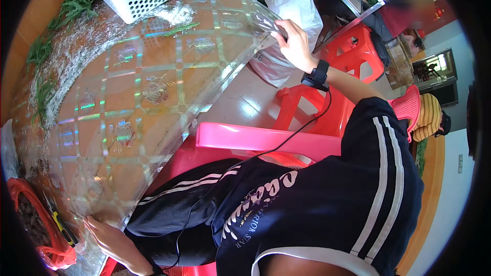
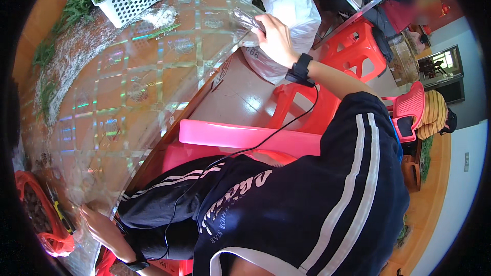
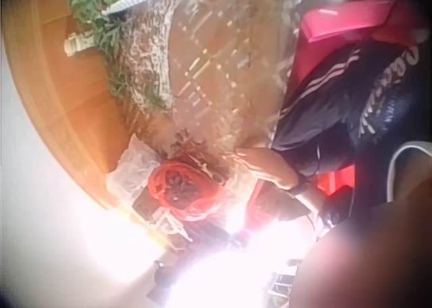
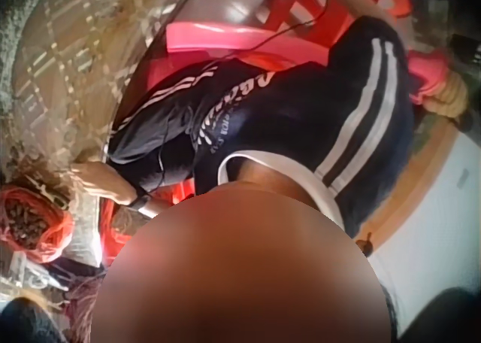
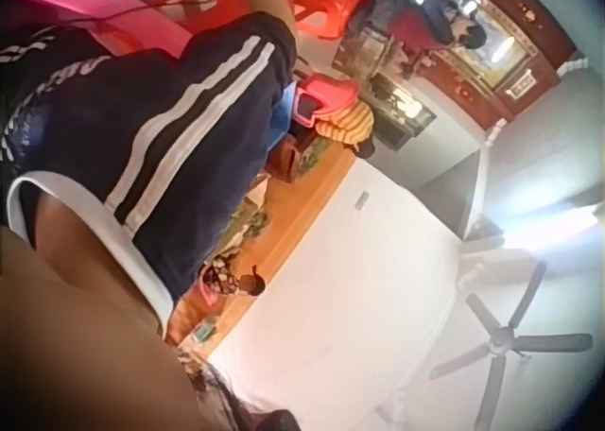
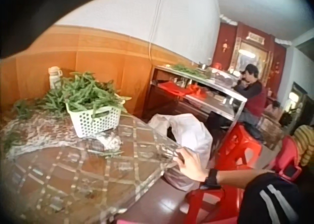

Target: Trimming small green plant branches using pliers and placing them into containers or bags.

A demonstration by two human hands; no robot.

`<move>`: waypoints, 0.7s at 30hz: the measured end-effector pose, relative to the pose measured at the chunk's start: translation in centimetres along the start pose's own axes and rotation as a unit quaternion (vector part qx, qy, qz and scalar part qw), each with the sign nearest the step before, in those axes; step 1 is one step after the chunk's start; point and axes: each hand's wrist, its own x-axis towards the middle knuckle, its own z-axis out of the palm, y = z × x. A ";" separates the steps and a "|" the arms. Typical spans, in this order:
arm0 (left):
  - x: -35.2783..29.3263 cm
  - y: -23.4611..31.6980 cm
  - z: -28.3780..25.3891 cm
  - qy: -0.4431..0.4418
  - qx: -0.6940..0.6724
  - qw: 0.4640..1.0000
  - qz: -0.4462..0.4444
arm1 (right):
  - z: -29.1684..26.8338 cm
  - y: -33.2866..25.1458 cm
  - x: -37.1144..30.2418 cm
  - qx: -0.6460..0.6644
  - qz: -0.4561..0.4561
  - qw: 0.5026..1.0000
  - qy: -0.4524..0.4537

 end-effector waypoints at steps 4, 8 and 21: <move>0.2 0.0 0.1 -0.001 -0.012 1.000 -0.003 | -2.7 0.2 -3.9 0.064 0.083 0.994 -0.035; 0.1 -0.1 0.0 -0.017 -0.018 1.000 -0.007 | -5.7 1.4 -6.9 0.030 0.094 0.988 -0.115; -0.2 -0.9 1.6 0.101 0.002 0.994 0.045 | -0.7 2.3 2.1 -0.003 0.055 0.998 -0.002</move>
